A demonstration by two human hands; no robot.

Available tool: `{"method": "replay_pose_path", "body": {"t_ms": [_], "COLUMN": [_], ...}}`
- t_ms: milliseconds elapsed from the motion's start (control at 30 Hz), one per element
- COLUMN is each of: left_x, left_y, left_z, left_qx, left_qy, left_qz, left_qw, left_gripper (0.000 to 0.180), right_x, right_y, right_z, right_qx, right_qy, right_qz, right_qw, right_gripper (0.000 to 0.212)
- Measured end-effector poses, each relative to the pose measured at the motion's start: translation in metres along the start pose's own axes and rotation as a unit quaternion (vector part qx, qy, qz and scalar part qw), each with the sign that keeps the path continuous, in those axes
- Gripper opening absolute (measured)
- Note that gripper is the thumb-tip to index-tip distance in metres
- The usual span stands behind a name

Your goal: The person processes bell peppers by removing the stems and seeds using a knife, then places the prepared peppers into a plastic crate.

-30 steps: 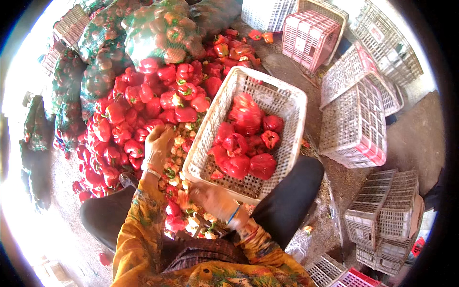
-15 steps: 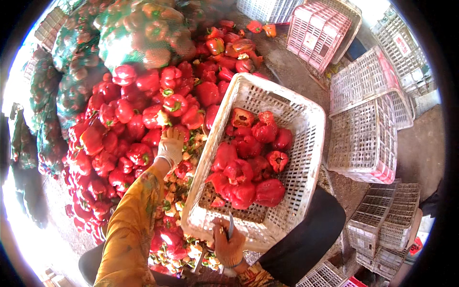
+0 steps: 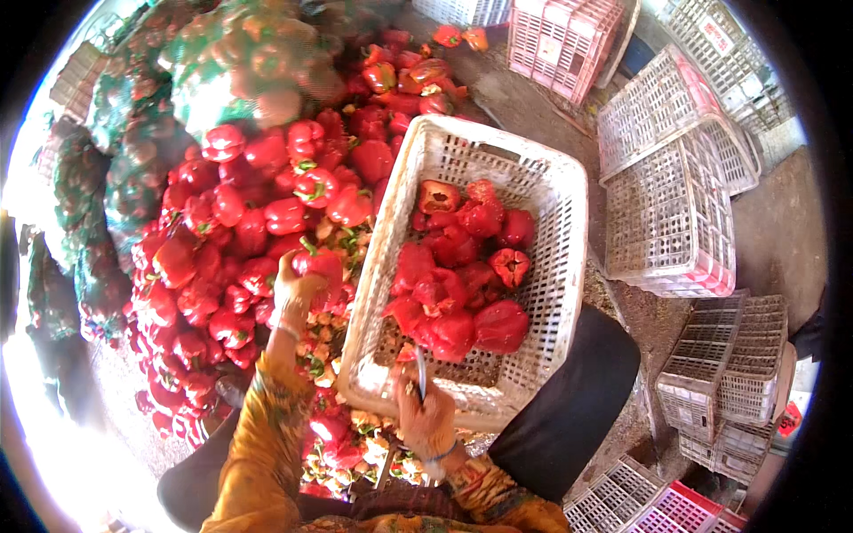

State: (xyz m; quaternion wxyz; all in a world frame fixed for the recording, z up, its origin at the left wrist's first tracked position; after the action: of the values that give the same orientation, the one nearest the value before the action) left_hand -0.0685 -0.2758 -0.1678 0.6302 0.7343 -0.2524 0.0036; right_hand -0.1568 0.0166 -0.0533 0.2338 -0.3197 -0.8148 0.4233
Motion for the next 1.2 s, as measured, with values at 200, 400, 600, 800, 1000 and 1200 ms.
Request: {"method": "replay_pose_path", "body": {"t_ms": [200,400,600,800,1000,1200], "left_x": [0.061,0.064,0.062,0.034,0.013,0.006], "left_y": [0.057,0.117,0.127,0.089,0.081,0.013], "left_z": [-0.126,-0.206,-0.221,-0.215,-0.196,-0.185], "left_qx": [-0.136,-0.237,-0.214,-0.069,-0.029,0.007], "left_qy": [0.015,-0.085,-0.128,0.11,0.143,0.227], "left_qz": [-0.074,0.243,0.23,0.091,0.109,0.011], "left_qw": [0.988,0.937,0.941,0.987,0.983,0.974], "left_gripper": [0.078,0.098,0.09,0.038,0.039,0.045], "right_x": [-0.01,-0.05,-0.049,-0.048,-0.043,-0.051], "right_y": [-0.019,-0.068,-0.045,-0.036,-0.021,0.032], "right_z": [0.013,-0.004,-0.001,-0.017,-0.004,-0.003], "right_qx": [0.056,0.241,0.315,0.374,0.316,0.219], "right_qy": [-0.016,-0.172,-0.067,-0.055,-0.024,-0.042], "right_qz": [-0.096,-0.258,-0.288,-0.253,-0.168,0.101], "right_qw": [0.994,0.92,0.902,0.89,0.933,0.969], "right_gripper": [0.027,0.037,0.027,0.012,0.018,0.019]}}
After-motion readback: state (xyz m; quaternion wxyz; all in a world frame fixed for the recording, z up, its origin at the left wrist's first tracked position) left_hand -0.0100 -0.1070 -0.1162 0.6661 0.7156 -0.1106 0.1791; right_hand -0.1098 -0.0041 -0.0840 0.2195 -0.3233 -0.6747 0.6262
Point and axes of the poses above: each hand's wrist, its own z-axis towards the middle knuckle, its own x-axis out of the back of the hand, y = z × x, the point moved 3 cm from there along z, towards the middle knuckle, and after that the axes turned 7 degrees about -x, right-handed, at the moved point
